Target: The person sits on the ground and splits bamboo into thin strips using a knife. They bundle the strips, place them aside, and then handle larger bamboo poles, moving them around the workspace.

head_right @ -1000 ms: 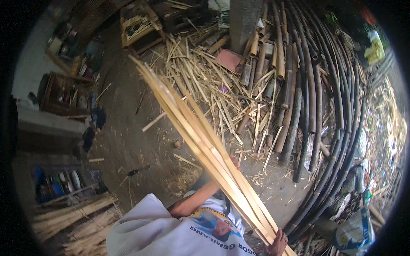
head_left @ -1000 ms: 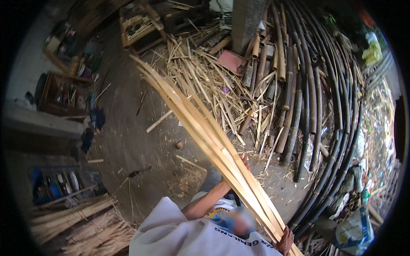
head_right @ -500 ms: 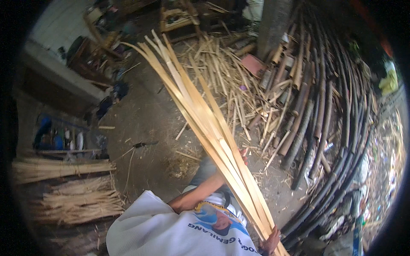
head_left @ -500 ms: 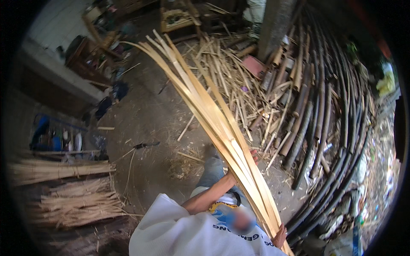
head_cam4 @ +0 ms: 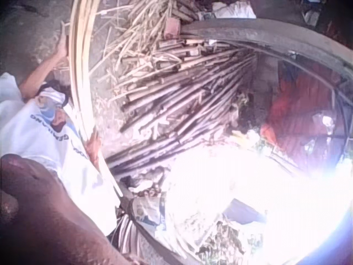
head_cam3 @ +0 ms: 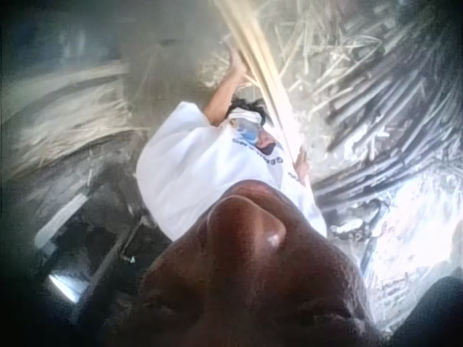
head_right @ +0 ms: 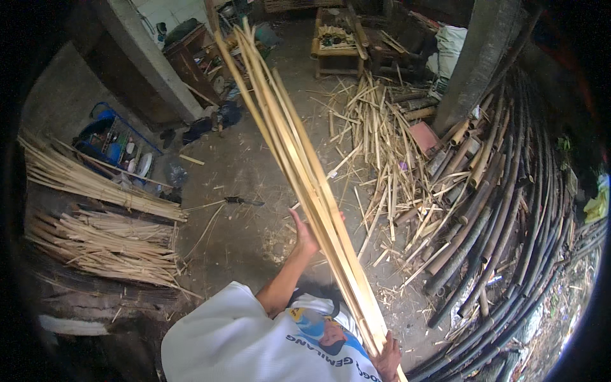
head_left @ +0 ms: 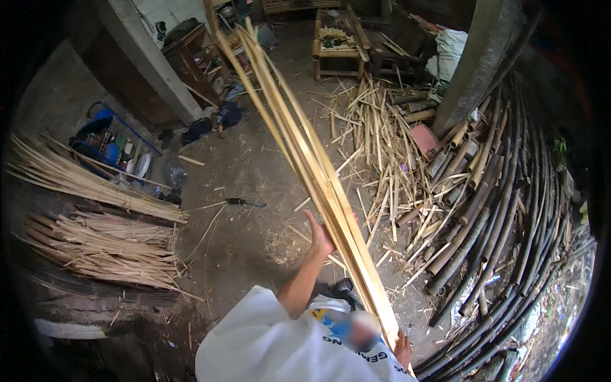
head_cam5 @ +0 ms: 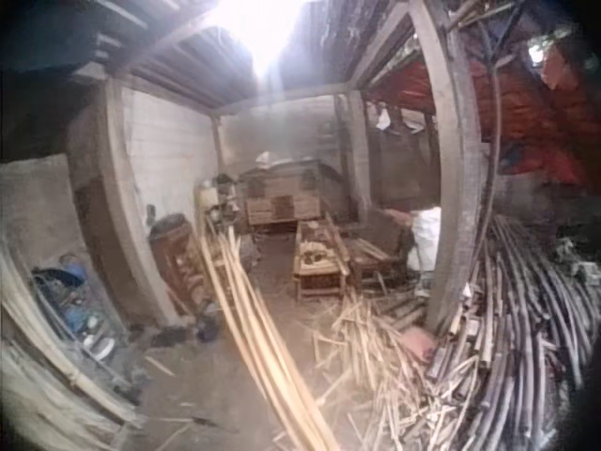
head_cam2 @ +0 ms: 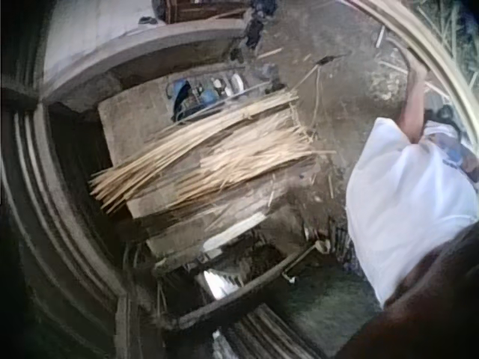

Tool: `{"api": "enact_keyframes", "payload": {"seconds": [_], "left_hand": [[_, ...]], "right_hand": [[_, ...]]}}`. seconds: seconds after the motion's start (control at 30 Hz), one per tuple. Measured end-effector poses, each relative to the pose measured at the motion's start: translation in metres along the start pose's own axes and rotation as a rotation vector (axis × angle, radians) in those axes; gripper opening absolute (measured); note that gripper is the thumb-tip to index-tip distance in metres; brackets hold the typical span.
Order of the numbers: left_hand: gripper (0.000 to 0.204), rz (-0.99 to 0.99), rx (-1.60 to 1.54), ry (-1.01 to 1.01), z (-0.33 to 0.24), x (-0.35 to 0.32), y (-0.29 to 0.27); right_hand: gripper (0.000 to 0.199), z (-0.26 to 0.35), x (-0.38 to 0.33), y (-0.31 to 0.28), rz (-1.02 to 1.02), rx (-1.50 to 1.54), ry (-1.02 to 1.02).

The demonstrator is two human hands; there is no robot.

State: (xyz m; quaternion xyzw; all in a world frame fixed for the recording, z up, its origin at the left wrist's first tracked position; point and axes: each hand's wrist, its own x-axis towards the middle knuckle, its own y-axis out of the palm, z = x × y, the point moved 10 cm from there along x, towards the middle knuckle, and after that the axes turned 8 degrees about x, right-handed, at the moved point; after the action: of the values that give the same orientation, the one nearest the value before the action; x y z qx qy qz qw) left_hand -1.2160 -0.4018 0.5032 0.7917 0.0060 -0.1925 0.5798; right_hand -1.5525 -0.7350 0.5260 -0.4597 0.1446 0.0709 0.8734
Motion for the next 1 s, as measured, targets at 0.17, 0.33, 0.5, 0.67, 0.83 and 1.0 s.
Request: {"api": "enact_keyframes", "payload": {"seconds": [0.17,0.33,0.5,0.67,0.83,1.0], "left_hand": [[0.098,-0.185,0.356,0.018,-0.019,-0.006,-0.039],[0.089,-0.148,0.030,-0.082,0.005,-0.035,-0.096],[0.083,-0.207,-0.022,-0.121,0.030,-0.078,-0.156],[0.077,-0.206,-0.062,-0.131,0.028,-0.114,-0.175],[0.086,-0.421,0.153,-0.301,0.015,-0.161,-0.248],[0.099,-0.384,0.130,-0.160,-0.103,-0.170,-0.243]], "right_hand": [[0.072,0.045,-0.002,-0.008,0.228,0.068,0.057],[0.095,-0.009,0.002,0.023,0.489,0.071,0.057],[0.071,0.150,0.175,0.059,0.327,0.589,0.092],[0.072,0.174,0.197,0.245,1.035,0.915,0.587],[0.076,0.221,0.163,0.253,1.054,0.795,0.465],[0.076,0.292,0.158,0.200,0.913,0.527,0.220]]}}
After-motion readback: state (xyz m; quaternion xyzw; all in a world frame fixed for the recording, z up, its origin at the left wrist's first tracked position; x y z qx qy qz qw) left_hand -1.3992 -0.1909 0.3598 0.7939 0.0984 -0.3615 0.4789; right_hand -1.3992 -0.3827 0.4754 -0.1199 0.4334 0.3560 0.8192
